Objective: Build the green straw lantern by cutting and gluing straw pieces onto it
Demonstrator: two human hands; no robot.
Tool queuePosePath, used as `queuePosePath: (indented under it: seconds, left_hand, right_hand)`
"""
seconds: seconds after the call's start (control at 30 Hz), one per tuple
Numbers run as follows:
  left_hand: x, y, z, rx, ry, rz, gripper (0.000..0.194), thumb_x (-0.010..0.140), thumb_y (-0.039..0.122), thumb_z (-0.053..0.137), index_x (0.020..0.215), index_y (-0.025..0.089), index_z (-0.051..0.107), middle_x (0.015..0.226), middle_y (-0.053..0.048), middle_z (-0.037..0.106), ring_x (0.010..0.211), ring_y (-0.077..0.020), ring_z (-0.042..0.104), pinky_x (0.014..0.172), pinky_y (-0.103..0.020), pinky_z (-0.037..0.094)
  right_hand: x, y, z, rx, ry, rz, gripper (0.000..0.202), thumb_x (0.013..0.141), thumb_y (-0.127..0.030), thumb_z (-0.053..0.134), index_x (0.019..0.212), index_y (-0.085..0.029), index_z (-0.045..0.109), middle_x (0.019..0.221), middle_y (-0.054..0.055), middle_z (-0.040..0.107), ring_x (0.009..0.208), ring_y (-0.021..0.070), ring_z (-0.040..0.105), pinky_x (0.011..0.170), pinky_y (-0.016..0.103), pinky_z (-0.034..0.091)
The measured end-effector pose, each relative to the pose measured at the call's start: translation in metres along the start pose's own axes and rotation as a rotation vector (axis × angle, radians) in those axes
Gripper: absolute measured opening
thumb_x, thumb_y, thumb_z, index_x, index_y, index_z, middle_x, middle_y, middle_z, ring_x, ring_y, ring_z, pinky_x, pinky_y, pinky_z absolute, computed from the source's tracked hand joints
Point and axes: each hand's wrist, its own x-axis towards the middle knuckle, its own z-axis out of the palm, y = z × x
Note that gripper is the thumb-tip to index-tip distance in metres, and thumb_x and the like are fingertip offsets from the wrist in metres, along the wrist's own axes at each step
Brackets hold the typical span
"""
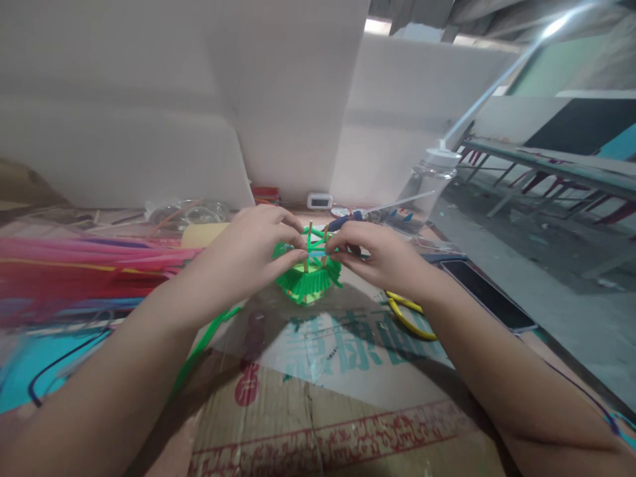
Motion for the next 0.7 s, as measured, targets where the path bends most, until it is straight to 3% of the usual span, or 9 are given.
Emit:
queuePosePath:
  seconds: [0.7]
  left_hand:
    - [0.000,-0.001,0.001,0.002,0.020,0.016,0.019,0.090,0.033,0.060,0.088,0.021,0.075,0.100,-0.006,0.070,0.097,-0.0247,0.062,0.088,-0.040,0.044]
  right_hand:
    - [0.003,-0.010,0.010,-0.190,0.095,0.035,0.005,0.086,-0.016,0.058,0.085,-0.016,0.063,0.081,0.002,0.069,0.074,0.0150,0.058,0.072,0.029,0.037]
